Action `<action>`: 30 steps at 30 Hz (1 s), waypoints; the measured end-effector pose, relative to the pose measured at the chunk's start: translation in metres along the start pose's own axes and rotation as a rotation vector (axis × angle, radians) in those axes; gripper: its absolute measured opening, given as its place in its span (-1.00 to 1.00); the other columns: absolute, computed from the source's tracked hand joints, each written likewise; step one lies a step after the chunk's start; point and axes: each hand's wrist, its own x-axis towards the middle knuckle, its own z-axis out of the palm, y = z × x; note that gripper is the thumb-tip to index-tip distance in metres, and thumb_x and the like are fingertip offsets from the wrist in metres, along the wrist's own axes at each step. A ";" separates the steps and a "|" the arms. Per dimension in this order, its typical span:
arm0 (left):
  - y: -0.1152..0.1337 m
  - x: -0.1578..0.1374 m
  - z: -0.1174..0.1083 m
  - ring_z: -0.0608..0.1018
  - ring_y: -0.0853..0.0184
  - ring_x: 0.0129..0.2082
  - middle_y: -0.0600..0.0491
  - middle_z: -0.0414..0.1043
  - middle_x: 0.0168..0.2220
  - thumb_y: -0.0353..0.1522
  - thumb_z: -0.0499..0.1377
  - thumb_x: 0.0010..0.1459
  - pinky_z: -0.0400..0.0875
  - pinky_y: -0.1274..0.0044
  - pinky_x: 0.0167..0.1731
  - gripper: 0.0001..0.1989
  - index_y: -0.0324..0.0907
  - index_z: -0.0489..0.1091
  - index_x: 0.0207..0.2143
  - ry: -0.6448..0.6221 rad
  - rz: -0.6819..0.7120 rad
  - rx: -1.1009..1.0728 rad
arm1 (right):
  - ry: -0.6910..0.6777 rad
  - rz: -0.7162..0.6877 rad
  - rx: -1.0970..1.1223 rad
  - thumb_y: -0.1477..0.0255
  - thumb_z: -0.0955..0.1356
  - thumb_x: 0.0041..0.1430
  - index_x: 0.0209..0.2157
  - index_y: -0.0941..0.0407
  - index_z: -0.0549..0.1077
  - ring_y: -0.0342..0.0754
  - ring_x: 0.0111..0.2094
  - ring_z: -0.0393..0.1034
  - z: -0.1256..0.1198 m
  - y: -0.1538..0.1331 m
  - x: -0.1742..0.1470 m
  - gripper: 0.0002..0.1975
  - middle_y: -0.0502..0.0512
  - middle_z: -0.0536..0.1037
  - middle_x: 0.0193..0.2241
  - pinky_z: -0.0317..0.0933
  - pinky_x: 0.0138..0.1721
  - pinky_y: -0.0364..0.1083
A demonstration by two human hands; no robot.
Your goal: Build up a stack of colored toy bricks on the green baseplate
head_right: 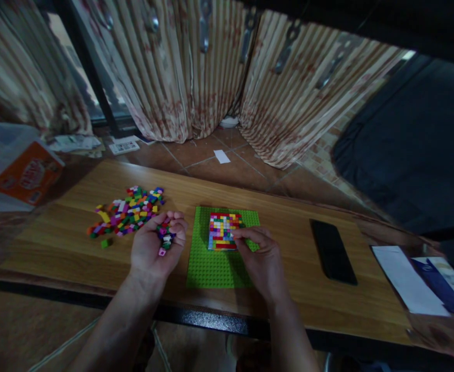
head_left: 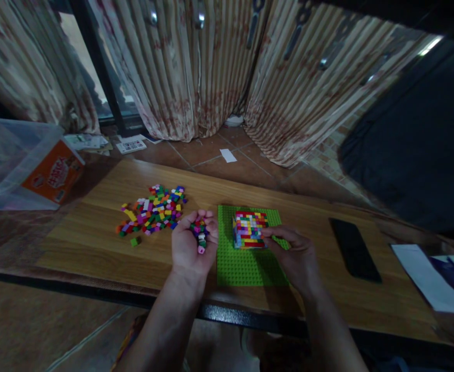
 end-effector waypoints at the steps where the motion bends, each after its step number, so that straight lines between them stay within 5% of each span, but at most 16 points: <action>1: 0.000 0.000 0.000 0.37 0.53 -0.57 0.00 0.32 -0.50 -0.52 -0.04 0.19 0.34 0.77 -0.64 -0.73 -0.33 0.34 -0.53 -0.001 0.003 0.001 | -0.002 0.008 0.004 0.41 0.42 0.06 -0.36 0.00 0.59 -0.03 -0.24 0.46 0.000 -0.001 0.000 -0.92 0.02 0.59 -0.33 0.31 -0.14 0.01; 11: 0.001 -0.001 0.001 0.37 0.53 -0.57 -0.01 0.33 -0.51 -0.51 -0.04 0.19 0.33 0.76 -0.64 -0.73 -0.33 0.34 -0.53 -0.003 -0.007 -0.013 | -0.004 0.113 0.045 0.39 0.42 0.01 -0.36 0.08 0.56 -0.02 -0.25 0.46 0.001 -0.006 0.003 -0.89 0.07 0.59 -0.31 0.33 -0.15 0.03; 19: 0.001 -0.002 0.001 0.38 0.53 -0.57 0.01 0.33 -0.51 -0.51 -0.04 0.19 0.34 0.77 -0.63 -0.73 -0.32 0.34 -0.52 -0.007 -0.024 -0.013 | 0.128 0.297 0.145 0.26 0.44 -0.02 -0.27 0.13 0.53 -0.02 -0.31 0.48 0.006 -0.001 0.005 -0.71 0.12 0.60 -0.28 0.37 -0.22 0.02; 30: 0.002 -0.002 0.001 0.37 0.54 -0.58 0.01 0.33 -0.52 -0.52 -0.05 0.19 0.33 0.77 -0.65 -0.73 -0.32 0.34 -0.53 0.001 -0.015 -0.016 | 0.066 0.197 -0.042 0.20 0.39 0.07 -0.17 0.16 0.53 0.02 -0.28 0.48 0.010 0.007 0.003 -0.63 0.22 0.57 -0.21 0.38 -0.23 0.04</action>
